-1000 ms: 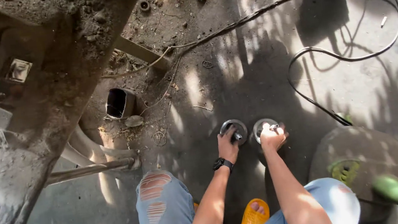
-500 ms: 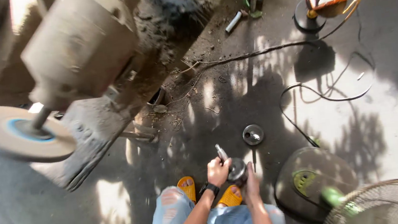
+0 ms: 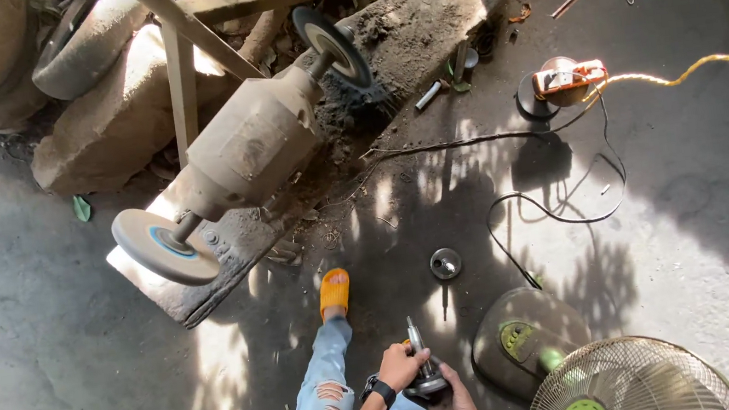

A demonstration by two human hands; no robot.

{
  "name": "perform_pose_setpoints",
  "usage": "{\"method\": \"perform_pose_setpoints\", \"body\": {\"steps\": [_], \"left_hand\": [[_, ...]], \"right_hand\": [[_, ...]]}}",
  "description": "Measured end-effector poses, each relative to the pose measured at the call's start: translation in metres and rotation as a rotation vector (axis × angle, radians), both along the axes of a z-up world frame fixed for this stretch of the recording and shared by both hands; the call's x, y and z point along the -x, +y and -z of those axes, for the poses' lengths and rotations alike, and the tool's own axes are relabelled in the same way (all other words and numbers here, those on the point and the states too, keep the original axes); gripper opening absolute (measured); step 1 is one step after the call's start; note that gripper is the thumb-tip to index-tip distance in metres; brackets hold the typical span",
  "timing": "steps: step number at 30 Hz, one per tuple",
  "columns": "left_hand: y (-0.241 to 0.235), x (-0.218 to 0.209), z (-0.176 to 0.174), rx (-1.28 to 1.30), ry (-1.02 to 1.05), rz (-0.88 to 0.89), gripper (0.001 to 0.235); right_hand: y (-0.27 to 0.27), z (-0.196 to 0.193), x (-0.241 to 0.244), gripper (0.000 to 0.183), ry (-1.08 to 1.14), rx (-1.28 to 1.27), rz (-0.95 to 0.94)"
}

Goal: The person walks to a bench grinder and grinds two metal parts against the spinning wheel. They hold each part with both hands, rotating them to grind different surfaces, then walk back to the starting area.

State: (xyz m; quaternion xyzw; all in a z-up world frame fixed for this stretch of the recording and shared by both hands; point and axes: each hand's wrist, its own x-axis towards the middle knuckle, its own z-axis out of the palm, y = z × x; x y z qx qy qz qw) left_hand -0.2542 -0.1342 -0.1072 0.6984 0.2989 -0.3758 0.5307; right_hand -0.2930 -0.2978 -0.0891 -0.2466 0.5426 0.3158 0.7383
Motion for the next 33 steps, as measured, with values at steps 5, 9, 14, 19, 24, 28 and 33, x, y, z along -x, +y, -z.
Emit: {"method": "perform_pose_setpoints", "body": {"steps": [5,9,14,19,24,28,33], "left_hand": [[0.024,-0.042,-0.01,0.039,0.119,-0.008,0.043],[0.088,-0.123,-0.042,0.233,-0.135,0.016,0.057],[0.13,-0.212,0.001,0.091,-0.698,0.077,0.085],[0.135,-0.352,0.003,-0.068,-0.657,-0.389,0.031],[0.144,-0.423,0.0,-0.02,-0.546,-0.727,0.024],[0.152,-0.412,-0.022,0.071,-0.434,-0.751,0.027],[0.163,-0.367,-0.07,0.151,-0.761,-0.691,0.041]], "right_hand": [[0.03,0.0,-0.043,0.046,0.133,0.121,-0.009],[0.041,0.065,-0.088,0.037,-0.008,0.242,0.023],[0.098,0.045,-0.26,0.038,-0.113,0.406,-0.048],[0.186,-0.015,-0.461,0.039,-0.47,0.419,-0.139],[0.225,-0.031,-0.554,0.034,-0.486,0.38,-0.243],[0.234,-0.061,-0.53,0.03,-0.518,0.31,-0.235],[0.2,-0.058,-0.463,0.032,-0.52,0.363,-0.152]]}}
